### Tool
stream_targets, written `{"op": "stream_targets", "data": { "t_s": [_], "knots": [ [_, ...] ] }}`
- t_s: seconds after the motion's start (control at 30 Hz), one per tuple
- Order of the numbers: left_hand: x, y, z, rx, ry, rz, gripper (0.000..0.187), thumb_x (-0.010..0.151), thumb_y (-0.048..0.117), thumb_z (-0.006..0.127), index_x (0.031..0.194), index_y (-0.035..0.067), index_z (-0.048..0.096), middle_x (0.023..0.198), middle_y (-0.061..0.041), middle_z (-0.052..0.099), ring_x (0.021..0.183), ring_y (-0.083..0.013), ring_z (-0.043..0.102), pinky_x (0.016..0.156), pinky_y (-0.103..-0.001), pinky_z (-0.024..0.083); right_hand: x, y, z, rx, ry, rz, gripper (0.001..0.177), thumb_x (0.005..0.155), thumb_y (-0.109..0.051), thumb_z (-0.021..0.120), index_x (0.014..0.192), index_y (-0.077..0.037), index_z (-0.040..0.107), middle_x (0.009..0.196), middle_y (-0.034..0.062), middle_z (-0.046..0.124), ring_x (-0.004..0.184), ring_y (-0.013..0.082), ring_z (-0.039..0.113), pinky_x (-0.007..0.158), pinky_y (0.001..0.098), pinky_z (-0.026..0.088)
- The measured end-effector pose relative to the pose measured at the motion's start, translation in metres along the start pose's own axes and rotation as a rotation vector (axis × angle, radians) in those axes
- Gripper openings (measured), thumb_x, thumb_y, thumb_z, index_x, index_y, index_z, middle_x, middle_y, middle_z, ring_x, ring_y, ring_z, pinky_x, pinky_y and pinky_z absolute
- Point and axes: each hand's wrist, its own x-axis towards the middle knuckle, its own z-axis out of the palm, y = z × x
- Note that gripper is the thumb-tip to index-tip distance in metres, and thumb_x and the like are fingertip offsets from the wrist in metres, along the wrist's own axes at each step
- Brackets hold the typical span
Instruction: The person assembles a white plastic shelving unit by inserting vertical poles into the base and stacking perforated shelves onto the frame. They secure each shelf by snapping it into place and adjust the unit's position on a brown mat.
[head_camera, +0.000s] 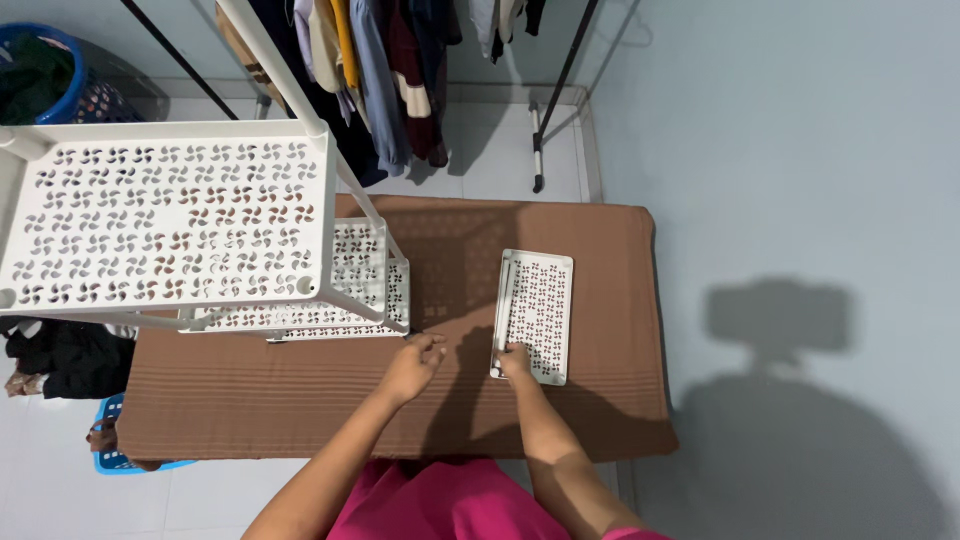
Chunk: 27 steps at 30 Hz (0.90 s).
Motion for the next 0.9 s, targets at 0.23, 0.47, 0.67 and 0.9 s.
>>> {"op": "stream_targets", "data": {
  "t_s": [0.23, 0.47, 0.67, 0.9],
  "knots": [
    [0.010, -0.001, 0.015, -0.047, -0.009, 0.017, 0.033, 0.093, 0.023, 0.066, 0.122, 0.007, 0.070, 0.128, -0.015, 0.068, 0.115, -0.0296, 0.066, 0.092, -0.039, 0.056, -0.011, -0.012, -0.014, 0.052, -0.218, 0.067, 0.023, 0.087, -0.014, 0.078, 0.100, 0.005, 0.078, 0.075, 0.0113, 0.073, 0.058, 0.0195, 0.065, 0.050, 0.0344, 0.051],
    [0.010, 0.011, 0.021, -0.040, 0.001, 0.057, 0.036, 0.095, 0.023, 0.067, 0.127, 0.007, 0.068, 0.127, -0.016, 0.069, 0.116, -0.0291, 0.067, 0.098, -0.039, 0.052, 0.000, 0.002, -0.017, 0.212, -0.211, -0.149, 0.016, 0.091, -0.008, 0.073, 0.104, -0.004, 0.064, 0.080, 0.0037, 0.065, 0.065, 0.0160, 0.058, 0.054, 0.0334, 0.047],
    [0.001, 0.062, 0.003, -0.113, 0.156, 0.263, 0.065, 0.090, 0.025, 0.073, 0.144, 0.001, 0.046, 0.136, -0.025, 0.057, 0.119, -0.0361, 0.059, 0.099, -0.044, 0.048, -0.002, 0.000, -0.017, 0.085, -0.196, -0.688, 0.025, 0.091, -0.004, 0.070, 0.113, -0.005, 0.058, 0.092, 0.0054, 0.067, 0.079, 0.0168, 0.064, 0.067, 0.0311, 0.053],
    [-0.035, 0.147, -0.029, -0.408, 0.115, 0.430, 0.038, 0.104, 0.023, 0.056, 0.137, 0.005, 0.058, 0.112, -0.014, 0.071, 0.098, -0.0234, 0.070, 0.087, -0.034, 0.055, -0.040, -0.035, -0.016, 0.004, -0.334, -0.903, 0.030, 0.089, 0.000, 0.057, 0.119, -0.004, 0.056, 0.102, 0.0113, 0.064, 0.091, 0.0247, 0.066, 0.076, 0.0357, 0.054]
  ]
}}
